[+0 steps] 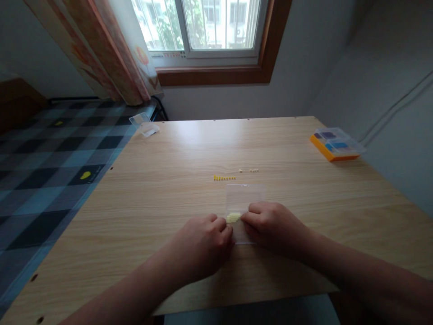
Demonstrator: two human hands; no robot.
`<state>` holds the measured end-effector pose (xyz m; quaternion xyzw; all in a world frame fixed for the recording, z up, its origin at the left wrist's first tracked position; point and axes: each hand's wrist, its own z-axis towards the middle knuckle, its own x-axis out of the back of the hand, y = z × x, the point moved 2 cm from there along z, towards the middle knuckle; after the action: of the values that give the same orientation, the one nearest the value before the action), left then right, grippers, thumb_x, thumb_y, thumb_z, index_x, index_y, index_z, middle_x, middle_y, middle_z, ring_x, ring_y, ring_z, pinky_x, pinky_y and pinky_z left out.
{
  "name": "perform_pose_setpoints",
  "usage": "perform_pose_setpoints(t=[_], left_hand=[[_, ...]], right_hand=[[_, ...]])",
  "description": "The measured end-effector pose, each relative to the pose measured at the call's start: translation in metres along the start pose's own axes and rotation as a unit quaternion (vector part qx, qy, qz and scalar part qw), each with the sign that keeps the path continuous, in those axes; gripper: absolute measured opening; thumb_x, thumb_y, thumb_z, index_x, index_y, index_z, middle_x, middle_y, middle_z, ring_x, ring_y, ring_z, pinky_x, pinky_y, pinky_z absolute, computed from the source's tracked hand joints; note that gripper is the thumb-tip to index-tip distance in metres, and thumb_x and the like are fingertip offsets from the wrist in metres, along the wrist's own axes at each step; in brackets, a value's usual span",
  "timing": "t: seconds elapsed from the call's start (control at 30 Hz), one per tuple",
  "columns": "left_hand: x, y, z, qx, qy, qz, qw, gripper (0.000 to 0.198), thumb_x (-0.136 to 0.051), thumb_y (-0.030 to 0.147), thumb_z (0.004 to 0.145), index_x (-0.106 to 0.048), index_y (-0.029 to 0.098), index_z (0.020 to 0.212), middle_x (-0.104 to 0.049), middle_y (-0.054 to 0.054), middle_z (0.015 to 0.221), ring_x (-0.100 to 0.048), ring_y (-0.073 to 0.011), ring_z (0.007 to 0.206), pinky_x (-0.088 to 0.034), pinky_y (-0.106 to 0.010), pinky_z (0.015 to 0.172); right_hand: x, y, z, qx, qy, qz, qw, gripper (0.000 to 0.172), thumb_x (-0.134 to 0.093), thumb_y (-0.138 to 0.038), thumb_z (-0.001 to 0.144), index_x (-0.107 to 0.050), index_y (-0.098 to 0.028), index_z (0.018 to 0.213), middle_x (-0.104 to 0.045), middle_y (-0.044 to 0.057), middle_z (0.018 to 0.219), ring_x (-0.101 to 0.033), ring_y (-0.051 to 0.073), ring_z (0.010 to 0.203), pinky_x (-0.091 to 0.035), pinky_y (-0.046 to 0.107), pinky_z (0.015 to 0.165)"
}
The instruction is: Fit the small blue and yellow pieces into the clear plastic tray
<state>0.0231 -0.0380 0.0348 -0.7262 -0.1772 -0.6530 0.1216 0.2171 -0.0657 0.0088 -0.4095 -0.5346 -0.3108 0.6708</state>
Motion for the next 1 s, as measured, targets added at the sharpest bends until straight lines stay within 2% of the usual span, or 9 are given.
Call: perform_pose_setpoints(t=[0.2, 0.5, 0.67, 0.9, 1.0], left_hand=[[0.000, 0.004, 0.003, -0.006, -0.001, 0.015, 1.000, 0.012, -0.058, 0.009, 0.089, -0.068, 0.015, 0.086, -0.067, -0.006, 0.080, -0.058, -0.0207, 0.064, -0.051, -0.034, 0.056], [0.002, 0.007, 0.005, -0.014, -0.038, 0.034, 0.999, 0.018, -0.054, 0.010, 0.091, -0.070, 0.014, 0.094, -0.068, -0.008, 0.091, -0.060, -0.0233, 0.071, -0.056, -0.038, 0.061], [0.003, 0.007, 0.005, -0.001, -0.043, 0.011, 0.999, 0.018, -0.053, 0.010, 0.091, -0.070, 0.014, 0.094, -0.068, -0.008, 0.091, -0.061, -0.0237, 0.074, -0.057, -0.039, 0.064], [0.001, -0.002, 0.003, 0.055, -0.023, -0.070, 0.996, 0.014, -0.053, 0.018, 0.093, -0.067, 0.017, 0.095, -0.067, -0.007, 0.093, -0.062, -0.0227, 0.079, -0.056, -0.037, 0.071], [0.001, -0.004, 0.003, 0.053, -0.025, -0.072, 0.996, 0.014, -0.053, 0.020, 0.093, -0.067, 0.017, 0.093, -0.067, -0.008, 0.094, -0.063, -0.0232, 0.079, -0.056, -0.038, 0.070]], right_hand=[[0.000, 0.000, 0.000, 0.005, 0.008, 0.001, 1.000, 0.016, -0.058, -0.008, 0.084, -0.064, -0.016, 0.072, -0.062, 0.005, 0.073, -0.037, 0.012, 0.060, -0.021, 0.030, 0.059], [0.001, -0.001, 0.003, 0.004, 0.002, -0.002, 1.000, 0.016, -0.059, -0.008, 0.085, -0.064, -0.015, 0.072, -0.062, 0.005, 0.072, -0.035, 0.012, 0.059, -0.019, 0.029, 0.057], [0.001, -0.001, 0.002, 0.005, -0.002, -0.005, 1.000, 0.016, -0.059, -0.008, 0.085, -0.065, -0.015, 0.073, -0.062, 0.005, 0.073, -0.036, 0.012, 0.059, -0.020, 0.029, 0.057], [0.000, -0.001, 0.002, 0.003, -0.001, -0.006, 1.000, 0.017, -0.058, -0.008, 0.087, -0.065, -0.016, 0.073, -0.062, 0.005, 0.074, -0.038, 0.013, 0.059, -0.021, 0.030, 0.057], [0.000, -0.001, 0.002, 0.006, 0.003, -0.006, 1.000, 0.018, -0.057, -0.007, 0.086, -0.065, -0.016, 0.073, -0.062, 0.004, 0.074, -0.039, 0.012, 0.059, -0.022, 0.030, 0.057]])
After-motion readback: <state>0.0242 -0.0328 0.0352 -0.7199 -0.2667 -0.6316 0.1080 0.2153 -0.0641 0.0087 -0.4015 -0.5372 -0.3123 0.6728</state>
